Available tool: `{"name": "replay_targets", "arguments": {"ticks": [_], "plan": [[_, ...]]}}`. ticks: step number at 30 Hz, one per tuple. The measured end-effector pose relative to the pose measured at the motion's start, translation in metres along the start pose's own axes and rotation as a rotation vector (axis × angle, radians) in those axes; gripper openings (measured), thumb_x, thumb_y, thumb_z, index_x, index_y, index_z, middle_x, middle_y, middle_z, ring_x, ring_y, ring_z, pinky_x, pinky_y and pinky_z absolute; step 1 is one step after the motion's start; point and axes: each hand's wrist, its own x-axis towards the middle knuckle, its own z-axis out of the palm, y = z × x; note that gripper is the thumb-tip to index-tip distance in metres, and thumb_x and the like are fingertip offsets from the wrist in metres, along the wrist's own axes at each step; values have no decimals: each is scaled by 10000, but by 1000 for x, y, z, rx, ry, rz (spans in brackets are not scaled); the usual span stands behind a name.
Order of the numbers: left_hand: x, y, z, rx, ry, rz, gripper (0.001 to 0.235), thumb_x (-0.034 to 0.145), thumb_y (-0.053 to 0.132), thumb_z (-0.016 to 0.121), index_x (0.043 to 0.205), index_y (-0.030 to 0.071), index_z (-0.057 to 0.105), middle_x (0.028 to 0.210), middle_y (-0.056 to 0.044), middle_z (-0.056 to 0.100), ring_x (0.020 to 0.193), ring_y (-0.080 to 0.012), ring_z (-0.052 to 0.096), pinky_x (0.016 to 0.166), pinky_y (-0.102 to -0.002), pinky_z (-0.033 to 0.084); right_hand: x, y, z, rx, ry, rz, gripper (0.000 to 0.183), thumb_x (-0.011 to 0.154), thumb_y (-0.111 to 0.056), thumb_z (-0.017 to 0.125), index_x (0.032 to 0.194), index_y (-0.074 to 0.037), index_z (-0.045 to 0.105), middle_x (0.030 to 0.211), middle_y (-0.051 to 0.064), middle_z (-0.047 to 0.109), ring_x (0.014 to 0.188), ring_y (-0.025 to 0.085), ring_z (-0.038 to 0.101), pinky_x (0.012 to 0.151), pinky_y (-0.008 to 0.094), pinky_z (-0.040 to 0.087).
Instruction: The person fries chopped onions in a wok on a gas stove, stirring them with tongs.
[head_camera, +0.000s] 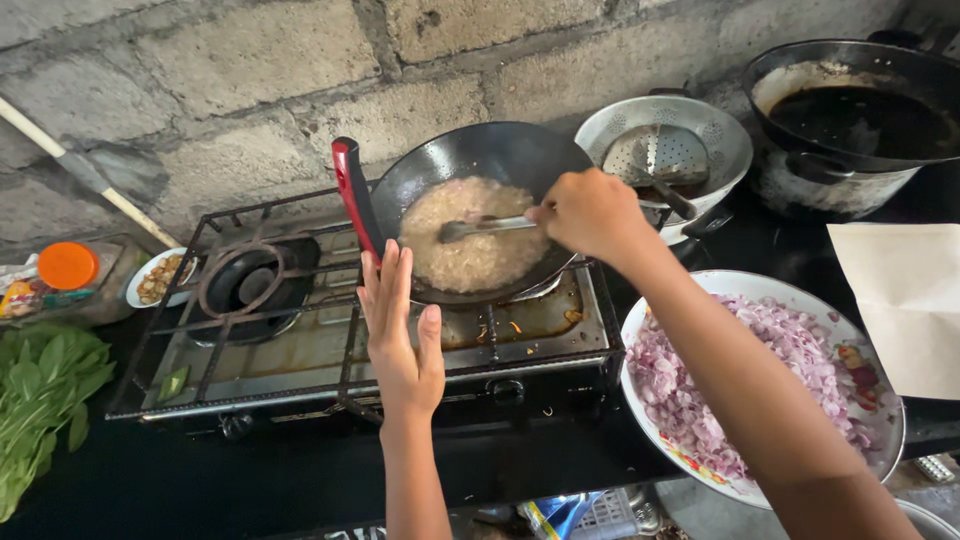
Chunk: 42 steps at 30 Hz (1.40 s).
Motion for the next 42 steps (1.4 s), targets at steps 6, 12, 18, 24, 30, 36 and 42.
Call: {"name": "replay_targets", "arguments": {"ticks": [6, 12, 18, 24, 30, 36, 42], "plan": [[-4, -3, -1, 3, -5, -5, 542, 1106, 349, 447, 1588, 104, 419, 1686, -90, 382, 1626, -364, 227, 1310, -594, 125, 26, 9, 0, -176, 150, 39, 396, 910, -461, 718, 879, -73, 788, 833, 215, 736, 826, 437, 724, 755, 513, 584], [-7, -3, -3, -7, 1, -12, 533, 1104, 332, 441, 1590, 115, 418, 1688, -82, 379, 1626, -364, 221, 1308, -594, 120, 48, 19, 39, -182, 104, 31, 384, 875, -477, 738, 915, -99, 793, 863, 194, 742, 849, 417, 730, 762, 500, 583], [-14, -5, 1, -9, 12, -39, 518, 1111, 335, 433, 1585, 126, 424, 1684, -84, 385, 1625, -364, 228, 1304, -603, 127, 36, 11, 28, -37, -55, -73, 258, 847, -428, 736, 974, -231, 842, 888, 147, 756, 879, 382, 727, 807, 486, 575], [-26, -6, 17, -38, -3, -62, 528, 1118, 368, 412, 1587, 125, 424, 1674, -89, 399, 1624, -378, 214, 1300, -617, 103, -7, -19, -29, -186, -37, -268, 323, 832, -419, 761, 1064, -197, 796, 828, 169, 739, 814, 385, 722, 731, 495, 566], [-30, -9, 22, -38, 40, -54, 515, 1125, 386, 402, 1569, 132, 461, 1678, -85, 402, 1627, -371, 227, 1314, -618, 95, -69, -35, -49, -445, 82, -550, 178, 847, -246, 699, 910, -81, 720, 807, 71, 730, 746, 238, 741, 550, 381, 579], [-30, -5, 29, -33, 41, -82, 490, 1122, 343, 409, 1557, 125, 471, 1666, -90, 409, 1618, -376, 228, 1304, -603, 113, -70, -31, 6, -500, 257, -691, 199, 759, -135, 662, 930, -36, 687, 803, 75, 714, 824, 214, 734, 541, 324, 583], [-29, -5, 27, -36, 39, -58, 485, 1107, 322, 443, 1547, 121, 484, 1660, -94, 414, 1612, -378, 238, 1296, -613, 114, -22, -20, 61, -467, 276, -650, 214, 824, -137, 645, 1005, -33, 693, 828, 89, 729, 836, 232, 737, 568, 354, 590]]}}
